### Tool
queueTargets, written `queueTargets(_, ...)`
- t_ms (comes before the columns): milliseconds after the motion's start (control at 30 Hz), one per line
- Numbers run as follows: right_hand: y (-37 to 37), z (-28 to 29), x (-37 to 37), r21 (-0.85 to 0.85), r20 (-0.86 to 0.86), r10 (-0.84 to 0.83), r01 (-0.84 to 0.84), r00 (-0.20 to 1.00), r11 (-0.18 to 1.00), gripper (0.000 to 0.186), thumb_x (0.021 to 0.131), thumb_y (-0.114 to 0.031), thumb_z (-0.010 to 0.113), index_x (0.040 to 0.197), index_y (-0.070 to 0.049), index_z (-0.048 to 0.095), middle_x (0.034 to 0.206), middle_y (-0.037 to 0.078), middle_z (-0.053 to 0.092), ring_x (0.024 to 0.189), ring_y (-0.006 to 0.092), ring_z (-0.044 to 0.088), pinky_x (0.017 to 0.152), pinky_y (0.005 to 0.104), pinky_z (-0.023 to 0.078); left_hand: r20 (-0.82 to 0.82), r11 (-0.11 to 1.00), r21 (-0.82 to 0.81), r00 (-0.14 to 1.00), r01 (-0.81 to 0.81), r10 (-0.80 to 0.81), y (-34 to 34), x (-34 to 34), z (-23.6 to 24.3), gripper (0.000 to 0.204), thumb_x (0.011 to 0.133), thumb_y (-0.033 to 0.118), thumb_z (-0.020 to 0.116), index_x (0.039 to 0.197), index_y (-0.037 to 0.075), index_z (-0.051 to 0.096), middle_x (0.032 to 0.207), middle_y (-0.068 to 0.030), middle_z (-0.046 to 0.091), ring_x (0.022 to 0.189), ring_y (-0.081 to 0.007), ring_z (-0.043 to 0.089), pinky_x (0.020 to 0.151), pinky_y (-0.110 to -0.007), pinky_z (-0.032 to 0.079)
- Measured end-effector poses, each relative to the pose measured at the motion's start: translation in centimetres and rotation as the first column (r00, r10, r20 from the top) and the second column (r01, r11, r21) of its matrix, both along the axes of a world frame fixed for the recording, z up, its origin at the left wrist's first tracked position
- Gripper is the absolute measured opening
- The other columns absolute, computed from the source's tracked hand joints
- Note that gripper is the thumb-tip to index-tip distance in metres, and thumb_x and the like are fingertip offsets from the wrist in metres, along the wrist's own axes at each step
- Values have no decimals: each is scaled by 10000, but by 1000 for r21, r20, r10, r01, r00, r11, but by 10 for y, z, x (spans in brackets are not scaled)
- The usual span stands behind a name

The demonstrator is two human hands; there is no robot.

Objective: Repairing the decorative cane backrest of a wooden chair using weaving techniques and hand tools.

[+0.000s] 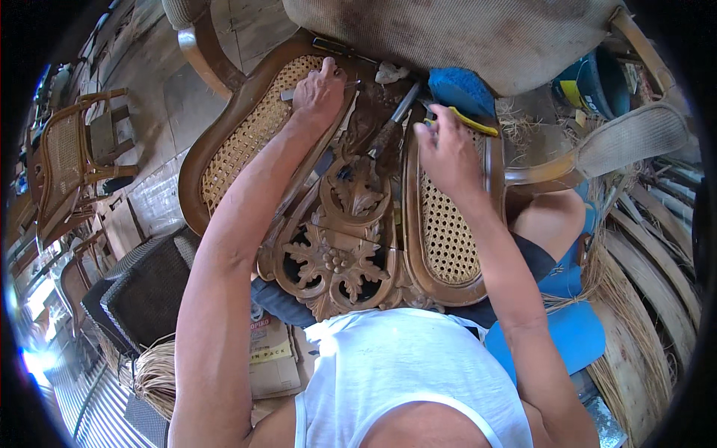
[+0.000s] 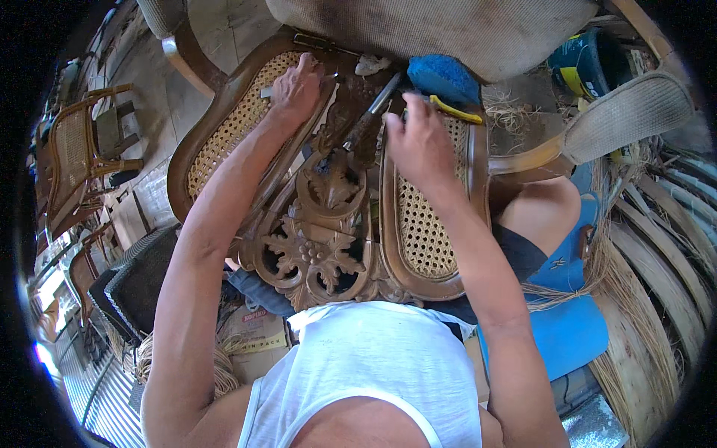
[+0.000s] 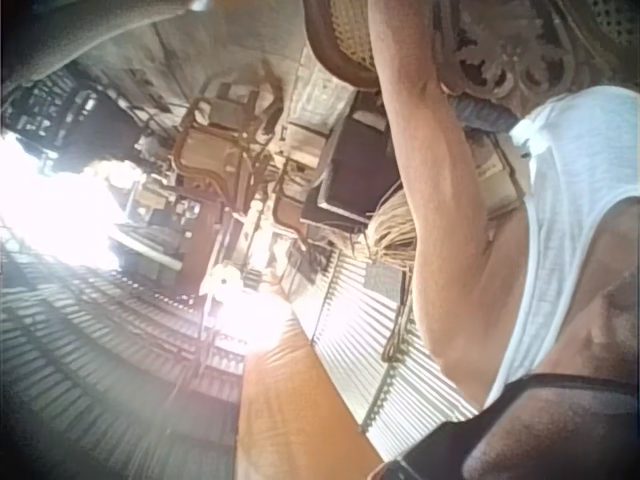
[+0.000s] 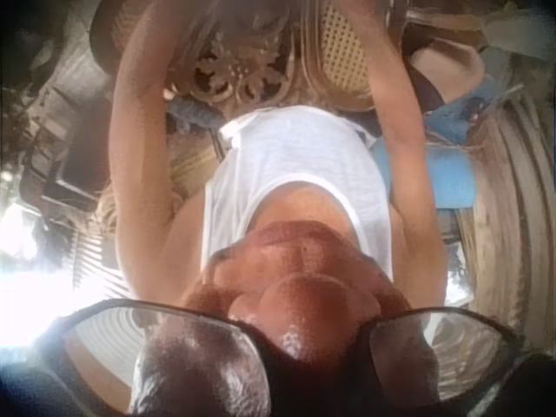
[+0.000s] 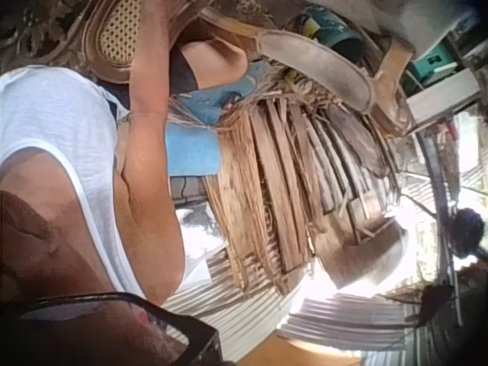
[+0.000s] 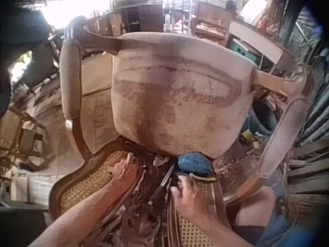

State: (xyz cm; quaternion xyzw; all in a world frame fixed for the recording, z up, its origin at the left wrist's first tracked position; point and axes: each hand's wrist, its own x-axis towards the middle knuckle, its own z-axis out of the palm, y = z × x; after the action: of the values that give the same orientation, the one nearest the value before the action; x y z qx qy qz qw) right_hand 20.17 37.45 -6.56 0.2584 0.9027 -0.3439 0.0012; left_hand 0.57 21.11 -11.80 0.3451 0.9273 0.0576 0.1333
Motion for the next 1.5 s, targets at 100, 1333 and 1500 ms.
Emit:
queueTargets(100,-33,-3,-39,-121,331,-69,115,941,986,743,861,-364,647,1409,38,346,1211,273,609,1077,431,627,900,492,520,-147,993,-61,983,102,-110,-9,-12,-22,378,1006,302,467,1307,72,473,1019,-218,671,1033,-398,637,864,-493,500)
queueTargets(1333,-50,-47,-55,-263,-203,29,-83,979,961,374,1001,-204,485,1339,-46,502,869,270,682,836,433,689,723,498,550,59,884,-269,910,-382,411,-122,-53,109,936,808,835,456,951,-48,734,945,-269,706,939,-376,691,850,-466,514)
queueTargets(1500,-51,-43,-62,-225,-130,87,-115,988,968,373,994,-205,495,1339,-63,504,900,273,684,871,437,686,759,505,544,52,862,-336,907,-379,419,-125,-56,103,840,828,797,469,1047,33,740,996,-224,718,989,-362,686,878,-459,519)
